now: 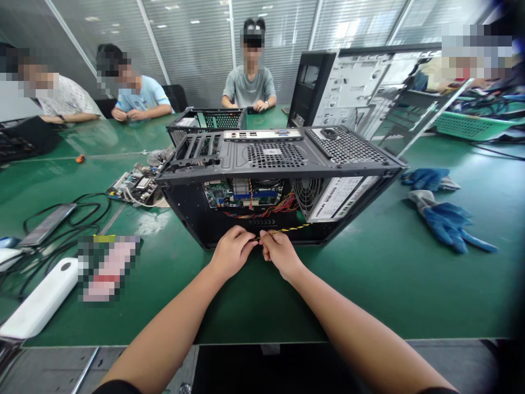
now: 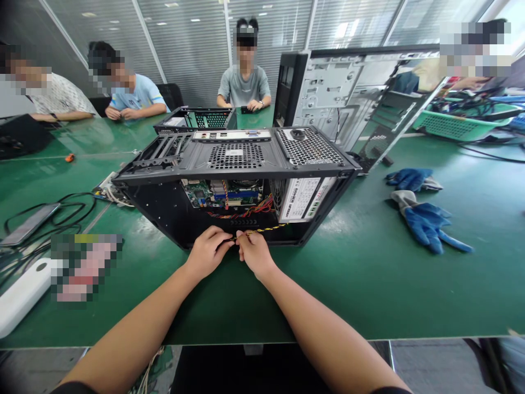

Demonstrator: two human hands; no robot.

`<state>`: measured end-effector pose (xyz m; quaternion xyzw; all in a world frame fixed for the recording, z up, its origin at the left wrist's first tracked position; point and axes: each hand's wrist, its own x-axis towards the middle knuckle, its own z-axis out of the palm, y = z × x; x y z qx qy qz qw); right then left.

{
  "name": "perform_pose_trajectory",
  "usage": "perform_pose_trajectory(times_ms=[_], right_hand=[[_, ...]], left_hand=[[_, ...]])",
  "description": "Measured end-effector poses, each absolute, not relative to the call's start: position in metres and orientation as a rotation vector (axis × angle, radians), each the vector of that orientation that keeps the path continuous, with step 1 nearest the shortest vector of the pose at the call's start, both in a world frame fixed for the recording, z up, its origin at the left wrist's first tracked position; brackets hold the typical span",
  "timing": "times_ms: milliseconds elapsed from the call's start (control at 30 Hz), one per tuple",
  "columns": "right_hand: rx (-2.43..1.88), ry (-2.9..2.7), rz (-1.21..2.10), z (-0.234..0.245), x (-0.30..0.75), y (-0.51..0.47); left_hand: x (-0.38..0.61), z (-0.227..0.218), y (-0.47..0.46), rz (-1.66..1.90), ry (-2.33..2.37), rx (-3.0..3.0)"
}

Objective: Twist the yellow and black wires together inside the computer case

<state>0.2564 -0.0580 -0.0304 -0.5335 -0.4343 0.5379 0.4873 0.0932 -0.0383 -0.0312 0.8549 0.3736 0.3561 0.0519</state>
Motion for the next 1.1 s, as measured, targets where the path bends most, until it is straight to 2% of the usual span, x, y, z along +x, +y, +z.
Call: perform_pose_trajectory(times_ms=[1100], right_hand=[[-1.252,-1.096,1.308,-0.0307,0.2574,-0.0580]], left_hand=[[0.0937,-0.0297,-0.0395,1.004,1.166,2.626]])
